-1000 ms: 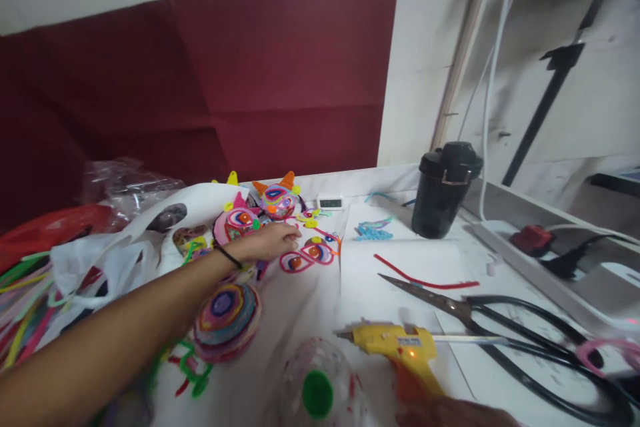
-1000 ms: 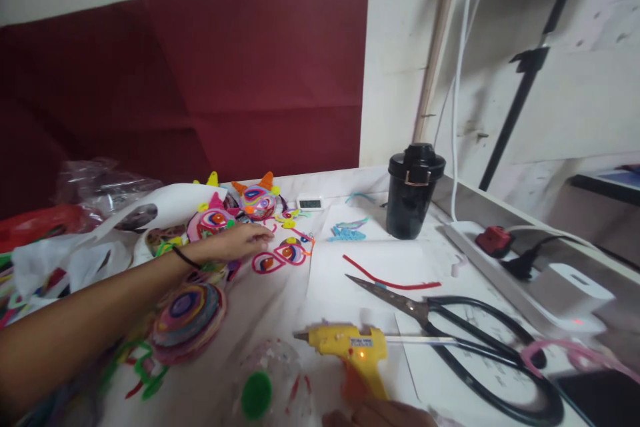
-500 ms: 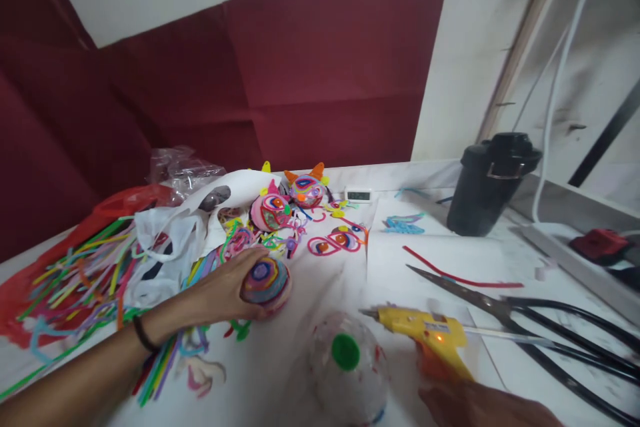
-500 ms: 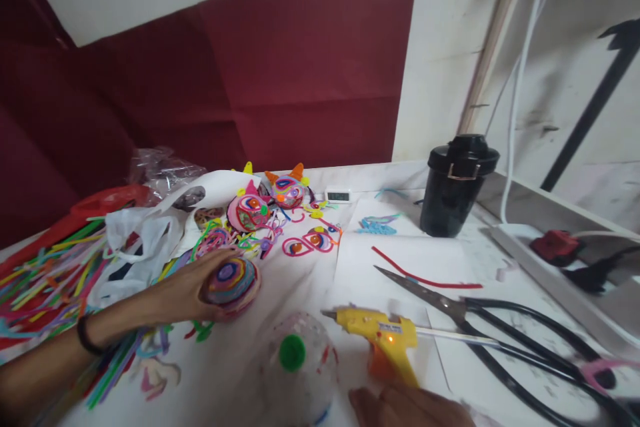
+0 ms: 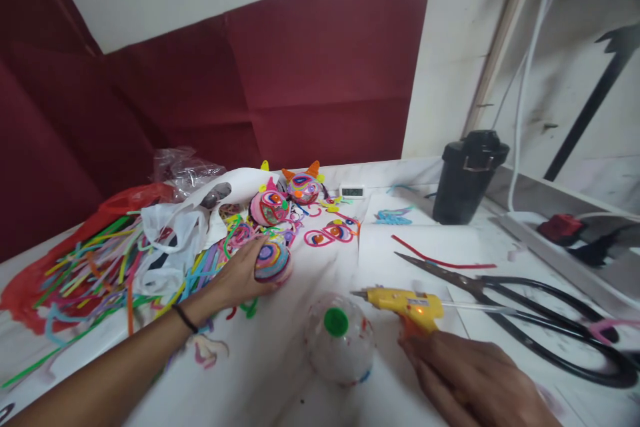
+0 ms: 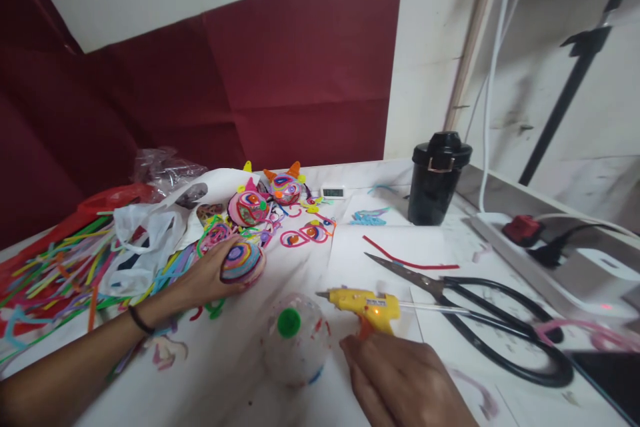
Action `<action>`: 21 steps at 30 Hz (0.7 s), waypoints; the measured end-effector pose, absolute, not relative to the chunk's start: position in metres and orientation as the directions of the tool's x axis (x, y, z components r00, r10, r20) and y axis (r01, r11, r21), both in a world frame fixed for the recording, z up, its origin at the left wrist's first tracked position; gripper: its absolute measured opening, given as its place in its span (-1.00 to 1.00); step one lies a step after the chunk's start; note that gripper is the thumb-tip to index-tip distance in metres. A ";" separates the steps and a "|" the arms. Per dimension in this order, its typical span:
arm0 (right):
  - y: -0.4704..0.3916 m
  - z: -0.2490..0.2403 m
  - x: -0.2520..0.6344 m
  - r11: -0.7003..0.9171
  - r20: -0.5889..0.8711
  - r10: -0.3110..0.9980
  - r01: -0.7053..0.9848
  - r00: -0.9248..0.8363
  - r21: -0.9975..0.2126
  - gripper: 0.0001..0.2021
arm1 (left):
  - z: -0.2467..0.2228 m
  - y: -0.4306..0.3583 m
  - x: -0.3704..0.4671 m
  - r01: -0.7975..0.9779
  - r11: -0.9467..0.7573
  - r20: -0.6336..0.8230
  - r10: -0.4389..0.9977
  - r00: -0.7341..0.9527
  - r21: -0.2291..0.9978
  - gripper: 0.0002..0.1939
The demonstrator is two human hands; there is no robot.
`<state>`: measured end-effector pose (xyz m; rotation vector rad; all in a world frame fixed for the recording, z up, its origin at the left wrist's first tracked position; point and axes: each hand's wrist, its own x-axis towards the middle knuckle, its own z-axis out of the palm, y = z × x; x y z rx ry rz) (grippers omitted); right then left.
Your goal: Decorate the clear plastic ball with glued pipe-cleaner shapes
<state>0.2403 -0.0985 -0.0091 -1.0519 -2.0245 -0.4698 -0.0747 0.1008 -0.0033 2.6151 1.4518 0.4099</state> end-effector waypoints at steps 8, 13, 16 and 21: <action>-0.102 -0.008 0.234 0.616 0.794 0.533 0.777 -0.292 -0.128 -0.74 | 0.006 0.095 -0.088 0.794 -0.498 0.247 0.866 0.435 0.348 -0.08; -0.102 -0.008 0.234 0.636 0.798 0.505 0.767 -0.329 -0.086 -0.76 | 0.008 0.087 -0.107 0.809 -0.411 0.229 0.911 0.343 0.421 -0.14; -0.100 -0.009 0.234 0.646 0.795 0.496 0.761 -0.349 -0.069 -0.77 | 0.001 0.087 -0.109 0.803 -0.379 0.203 0.925 0.321 0.459 -0.07; -0.098 -0.009 0.234 0.641 0.792 0.501 0.765 -0.350 -0.068 -0.77 | -0.006 0.089 -0.101 0.776 -0.371 0.190 0.928 0.319 0.509 0.00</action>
